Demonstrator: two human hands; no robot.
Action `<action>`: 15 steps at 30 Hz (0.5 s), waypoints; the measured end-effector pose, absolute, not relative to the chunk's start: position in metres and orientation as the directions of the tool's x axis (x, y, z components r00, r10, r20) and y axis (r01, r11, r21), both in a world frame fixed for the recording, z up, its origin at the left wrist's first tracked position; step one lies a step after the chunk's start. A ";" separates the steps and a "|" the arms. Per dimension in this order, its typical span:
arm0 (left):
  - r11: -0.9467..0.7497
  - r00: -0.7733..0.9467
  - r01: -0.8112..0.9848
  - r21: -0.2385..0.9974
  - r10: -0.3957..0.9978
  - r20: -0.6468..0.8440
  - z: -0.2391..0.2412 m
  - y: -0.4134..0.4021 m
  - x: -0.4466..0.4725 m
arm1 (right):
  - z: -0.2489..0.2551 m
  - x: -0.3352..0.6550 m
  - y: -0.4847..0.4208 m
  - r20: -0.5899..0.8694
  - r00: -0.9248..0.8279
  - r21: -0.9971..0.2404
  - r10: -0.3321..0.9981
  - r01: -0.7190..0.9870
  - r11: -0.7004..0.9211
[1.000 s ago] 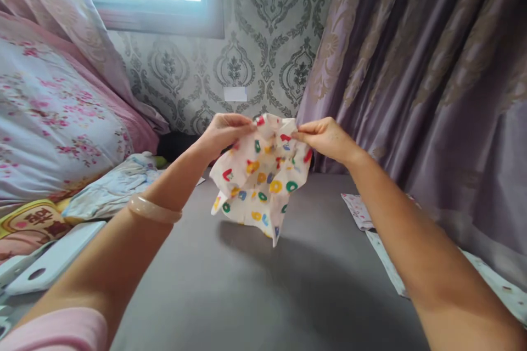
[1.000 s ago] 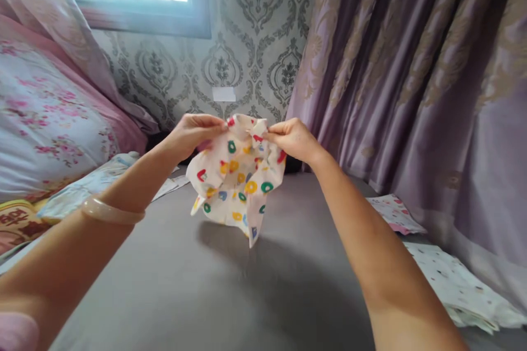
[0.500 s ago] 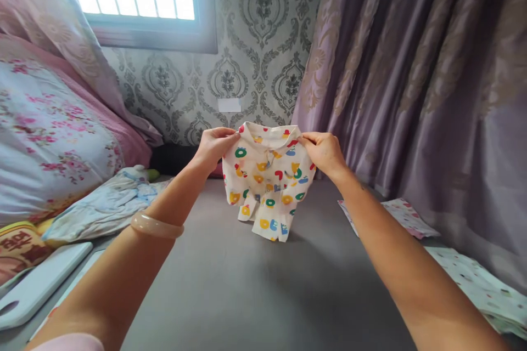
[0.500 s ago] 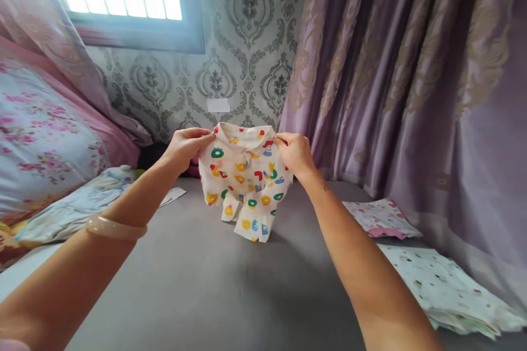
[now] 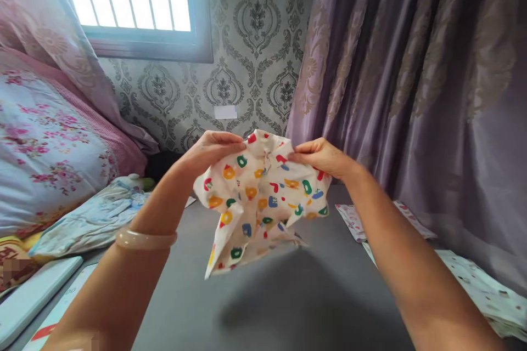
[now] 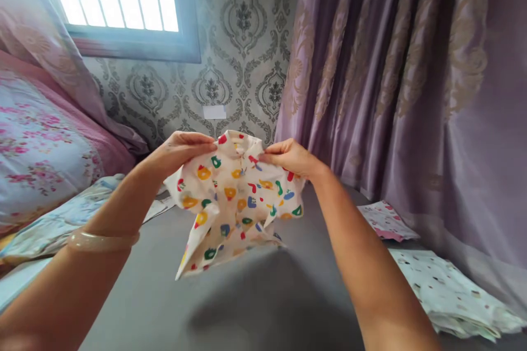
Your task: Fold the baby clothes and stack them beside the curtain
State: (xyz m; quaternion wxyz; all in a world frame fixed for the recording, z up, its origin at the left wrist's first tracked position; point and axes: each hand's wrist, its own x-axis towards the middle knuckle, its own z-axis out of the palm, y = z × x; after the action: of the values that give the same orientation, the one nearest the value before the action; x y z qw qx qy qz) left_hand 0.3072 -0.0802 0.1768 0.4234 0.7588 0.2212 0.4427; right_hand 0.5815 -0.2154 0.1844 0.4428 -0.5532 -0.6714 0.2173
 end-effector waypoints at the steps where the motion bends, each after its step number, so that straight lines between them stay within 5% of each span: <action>1: -0.497 0.632 -0.047 0.867 0.657 0.411 0.178 -0.082 0.303 | 0.186 0.585 -0.220 0.217 -0.103 -0.834 0.971 0.497 0.240; 3: -0.448 0.784 -0.015 0.894 0.549 0.289 0.179 -0.083 0.294 | 0.188 0.592 -0.227 0.008 -0.244 -0.878 0.970 0.463 0.123; 5: -0.481 0.770 0.053 0.875 0.578 0.271 0.179 -0.080 0.293 | 0.185 0.597 -0.225 -0.014 -0.213 -0.867 0.977 0.489 0.095; 8: -0.612 0.420 0.187 0.768 0.757 0.501 0.173 -0.078 0.311 | 0.173 0.592 -0.206 0.335 0.099 -0.761 0.937 0.615 0.207; 11: -0.754 0.042 0.289 0.590 0.626 0.779 0.169 -0.083 0.333 | 0.165 0.578 -0.191 0.693 0.266 -0.550 0.670 0.796 0.253; 13: -0.788 0.062 0.238 0.568 0.595 0.801 0.169 -0.086 0.339 | 0.166 0.572 -0.191 0.675 0.193 -0.542 0.712 0.784 0.302; 15: -0.725 0.134 0.077 0.685 0.688 0.713 0.171 -0.086 0.339 | 0.171 0.570 -0.196 0.521 0.088 -0.681 0.849 0.642 0.351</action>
State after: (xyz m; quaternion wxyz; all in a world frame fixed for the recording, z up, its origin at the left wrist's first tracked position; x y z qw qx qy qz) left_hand 0.3390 -0.0863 0.1706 0.2545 0.7086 0.2700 0.6002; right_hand 0.5705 -0.1965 0.1709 0.4808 -0.5593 -0.6667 0.1076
